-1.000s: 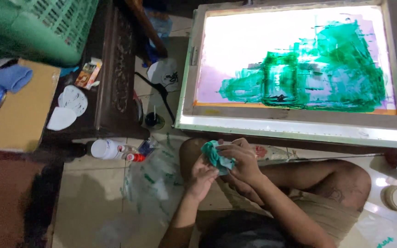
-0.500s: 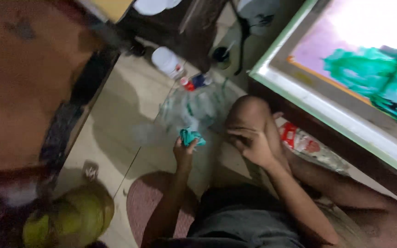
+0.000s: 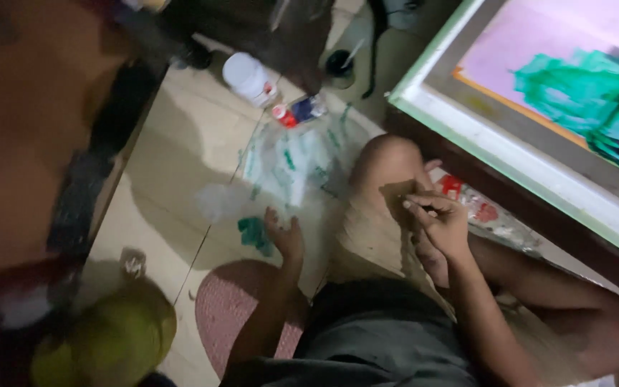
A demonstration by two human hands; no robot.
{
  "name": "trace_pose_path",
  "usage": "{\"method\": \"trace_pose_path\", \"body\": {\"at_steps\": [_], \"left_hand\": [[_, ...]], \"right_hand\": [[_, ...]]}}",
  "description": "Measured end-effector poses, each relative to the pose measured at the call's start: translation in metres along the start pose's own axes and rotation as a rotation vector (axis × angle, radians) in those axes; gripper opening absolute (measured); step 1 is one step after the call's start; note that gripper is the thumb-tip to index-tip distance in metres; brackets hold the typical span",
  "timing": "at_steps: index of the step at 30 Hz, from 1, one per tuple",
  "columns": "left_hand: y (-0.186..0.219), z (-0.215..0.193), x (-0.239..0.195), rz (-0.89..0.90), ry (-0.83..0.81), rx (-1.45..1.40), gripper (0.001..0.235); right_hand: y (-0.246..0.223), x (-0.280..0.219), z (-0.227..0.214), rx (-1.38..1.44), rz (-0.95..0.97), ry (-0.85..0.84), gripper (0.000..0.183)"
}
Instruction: Coating a screen with green emulsion using a scraper, cleaning tools, and setting up the screen and film on a light box for exposure.
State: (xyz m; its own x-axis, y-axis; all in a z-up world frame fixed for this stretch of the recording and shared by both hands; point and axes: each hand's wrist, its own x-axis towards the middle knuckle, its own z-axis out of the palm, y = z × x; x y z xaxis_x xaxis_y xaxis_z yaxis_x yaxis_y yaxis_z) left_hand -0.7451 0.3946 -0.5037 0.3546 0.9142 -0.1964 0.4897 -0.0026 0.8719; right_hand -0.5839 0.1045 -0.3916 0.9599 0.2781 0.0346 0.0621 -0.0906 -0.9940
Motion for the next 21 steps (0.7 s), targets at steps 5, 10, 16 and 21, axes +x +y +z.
{"method": "trace_pose_path", "body": {"at_steps": [5,10,16,21], "left_hand": [[0.095,0.060,-0.043,0.652,-0.289,-0.112,0.046],[0.170,0.120,-0.115,0.945,-0.804,-0.307,0.023],[0.186,0.172,-0.208,1.265,-1.293,-0.244,0.024],[0.183,0.178,-0.271,1.447,-1.796,-0.144,0.015]], "right_hand": [[0.024,-0.023,-0.048,-0.058,0.026,0.199,0.016],[0.024,-0.077,-0.111,-0.247,0.247,0.504,0.018],[0.052,-0.193,-0.195,-0.320,0.316,1.008,0.009],[0.057,-0.280,-0.238,-0.100,0.259,1.535,0.029]]}}
